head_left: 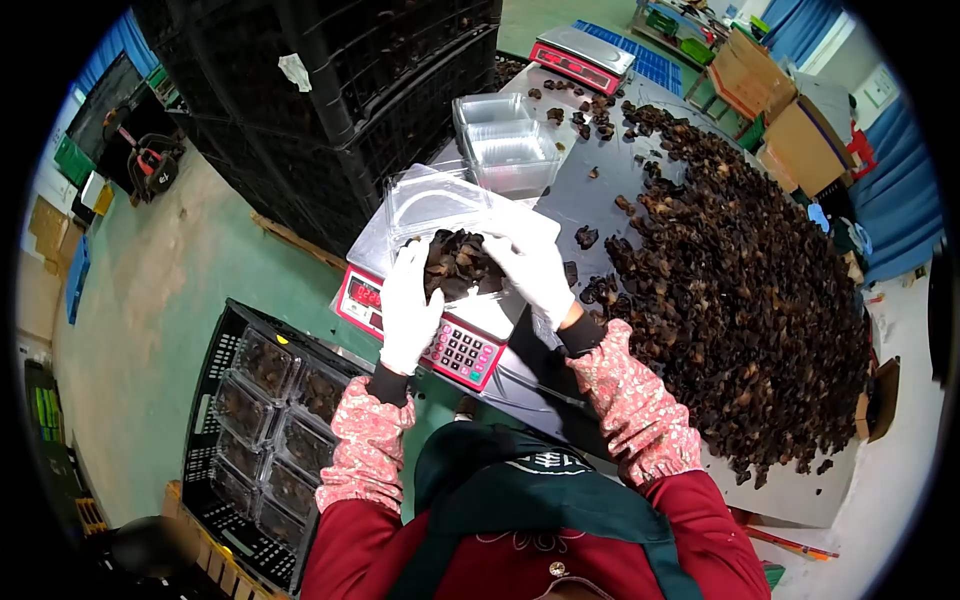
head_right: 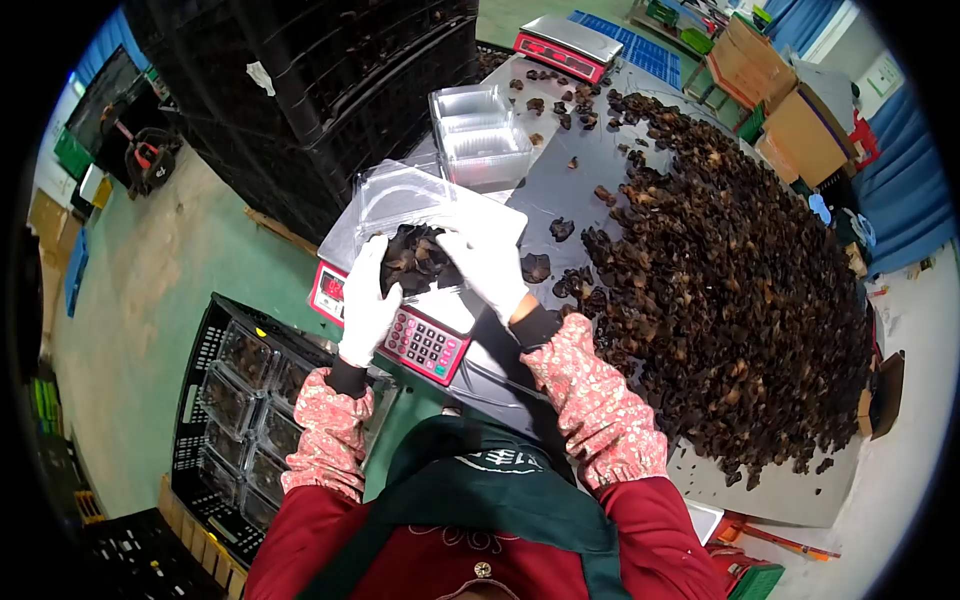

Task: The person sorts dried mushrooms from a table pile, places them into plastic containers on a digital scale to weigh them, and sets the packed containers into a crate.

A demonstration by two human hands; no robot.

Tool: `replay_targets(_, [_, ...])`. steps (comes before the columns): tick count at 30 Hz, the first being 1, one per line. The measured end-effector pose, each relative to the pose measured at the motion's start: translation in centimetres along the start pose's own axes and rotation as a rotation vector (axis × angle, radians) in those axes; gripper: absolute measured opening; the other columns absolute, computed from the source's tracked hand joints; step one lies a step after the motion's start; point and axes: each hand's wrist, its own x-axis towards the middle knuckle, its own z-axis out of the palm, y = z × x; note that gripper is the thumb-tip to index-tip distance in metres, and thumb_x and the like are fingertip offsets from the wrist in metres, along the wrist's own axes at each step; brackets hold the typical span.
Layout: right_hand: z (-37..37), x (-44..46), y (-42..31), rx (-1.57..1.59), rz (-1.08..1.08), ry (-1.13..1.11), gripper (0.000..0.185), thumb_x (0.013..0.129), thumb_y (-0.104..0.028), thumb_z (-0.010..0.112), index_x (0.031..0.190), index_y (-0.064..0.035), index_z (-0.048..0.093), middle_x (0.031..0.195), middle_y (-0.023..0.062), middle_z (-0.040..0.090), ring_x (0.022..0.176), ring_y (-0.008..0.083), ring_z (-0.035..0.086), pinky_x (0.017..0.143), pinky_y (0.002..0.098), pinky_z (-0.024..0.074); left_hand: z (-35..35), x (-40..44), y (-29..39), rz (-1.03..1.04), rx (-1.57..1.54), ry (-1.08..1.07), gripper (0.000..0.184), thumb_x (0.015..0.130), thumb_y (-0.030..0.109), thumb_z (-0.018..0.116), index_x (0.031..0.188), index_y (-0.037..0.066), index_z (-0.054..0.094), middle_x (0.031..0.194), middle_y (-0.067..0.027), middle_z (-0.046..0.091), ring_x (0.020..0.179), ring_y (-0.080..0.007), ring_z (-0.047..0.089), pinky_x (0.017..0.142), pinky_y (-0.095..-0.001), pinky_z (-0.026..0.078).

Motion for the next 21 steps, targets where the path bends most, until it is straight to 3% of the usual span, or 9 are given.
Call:
replay_targets(3, [1.9,1.7,1.0,-0.273,-0.25,-0.018,0.03,0.089,-0.026,0.062,0.115,-0.0125,0.068,0.103,0.0109,0.065,0.098,0.0293,0.061,0.088,0.0397,0.0479,-0.2,0.2,-0.6,0.044,-0.038,-0.027,0.073,0.074,0.002,0.066,0.142,-0.001,0.043,0.141,-0.0242,0.047,0.132,-0.039,0.045,0.113,-0.0427,0.034])
replay_targets(5, [1.7,3.4,-0.9,-0.375,-0.208,-0.22,0.029,0.088,-0.025,0.063,0.113,-0.0128,0.067,0.099,0.0117,0.063,0.099,0.0314,0.059,0.088,0.0423,0.0464,-1.0,0.4,0.2,0.055,-0.001,-0.047,0.076,0.073,0.003,0.068,0.144,0.001,0.041,0.143,-0.0254,0.045,0.133,-0.0403,0.043,0.114,-0.0427,0.033])
replay_targets(6, [3.5,3.8,1.5,-0.406,-0.356,-0.201,0.025,0.087,-0.024,0.064,0.107,-0.0115,0.068,0.094,0.0112,0.062,0.095,0.0314,0.059,0.085,0.0437,0.0469,-1.1,0.4,-0.4,0.085,-0.023,-0.089,0.084,0.071,0.008,0.071,0.148,0.003,0.036,0.148,-0.0244,0.039,0.136,-0.0416,0.038,0.114,-0.0465,0.03])
replay_targets(7, [3.4,4.2,1.0,-0.433,-0.179,-0.406,0.019,0.086,-0.024,0.064,0.099,-0.0106,0.068,0.094,0.0113,0.061,0.095,0.031,0.059,0.086,0.0429,0.0471,-1.5,0.4,-0.2,0.092,-0.023,-0.088,0.084,0.071,0.008,0.071,0.148,0.003,0.036,0.148,-0.0244,0.039,0.136,-0.0416,0.038,0.114,-0.0465,0.03])
replay_targets(10, [3.8,4.8,1.0,-0.441,-0.14,-0.407,0.015,0.086,-0.024,0.064,0.091,-0.0099,0.068,0.092,0.0119,0.061,0.094,0.0304,0.059,0.085,0.0414,0.0472,-2.4,0.0,-0.4,0.11,-0.173,-0.147,0.094,0.072,0.017,0.078,0.151,0.005,0.03,0.152,-0.0248,0.032,0.141,-0.0406,0.032,0.115,-0.0476,0.027])
replay_targets(12, [2.5,4.8,0.2,-0.317,-0.288,-0.218,0.014,0.086,-0.022,0.063,0.086,-0.0083,0.067,0.09,0.0126,0.061,0.094,0.0306,0.06,0.084,0.0399,0.0472,-1.9,-0.1,-0.6,0.06,-0.14,-0.106,0.093,0.073,0.016,0.079,0.151,0.002,0.03,0.153,-0.0244,0.03,0.142,-0.0391,0.031,0.116,-0.0455,0.027])
replay_targets(13, [2.0,4.7,-0.4,-0.106,-0.032,-0.221,0.016,0.087,-0.021,0.062,0.086,-0.0055,0.066,0.09,0.0118,0.061,0.093,0.0283,0.06,0.083,0.0365,0.0469,-1.6,-0.1,-0.4,0.017,-0.106,-0.076,0.092,0.073,0.016,0.079,0.15,0.0,0.031,0.154,-0.0241,0.029,0.144,-0.0375,0.029,0.117,-0.0434,0.026])
replay_targets(18, [1.1,4.4,0.1,0.296,0.189,-0.113,0.015,0.09,-0.018,0.063,0.089,-0.0029,0.066,0.082,0.0029,0.063,0.076,0.0116,0.058,0.071,0.0269,0.0464,-1.0,0.7,2.2,-0.019,0.151,-0.017,0.077,0.074,0.017,0.076,0.141,-0.001,0.043,0.137,-0.026,0.05,0.126,-0.0403,0.048,0.109,-0.0455,0.035])
replay_targets(21, [-0.3,3.0,-0.7,0.462,0.375,-0.096,0.015,0.092,-0.016,0.063,0.095,-0.0017,0.067,0.07,-0.0036,0.056,0.063,0.0038,0.05,0.058,0.0215,0.0404,-0.2,0.6,1.3,0.053,0.24,-0.04,0.076,0.076,0.02,0.074,0.143,0.002,0.043,0.14,-0.0225,0.049,0.126,-0.0378,0.049,0.107,-0.0449,0.036])
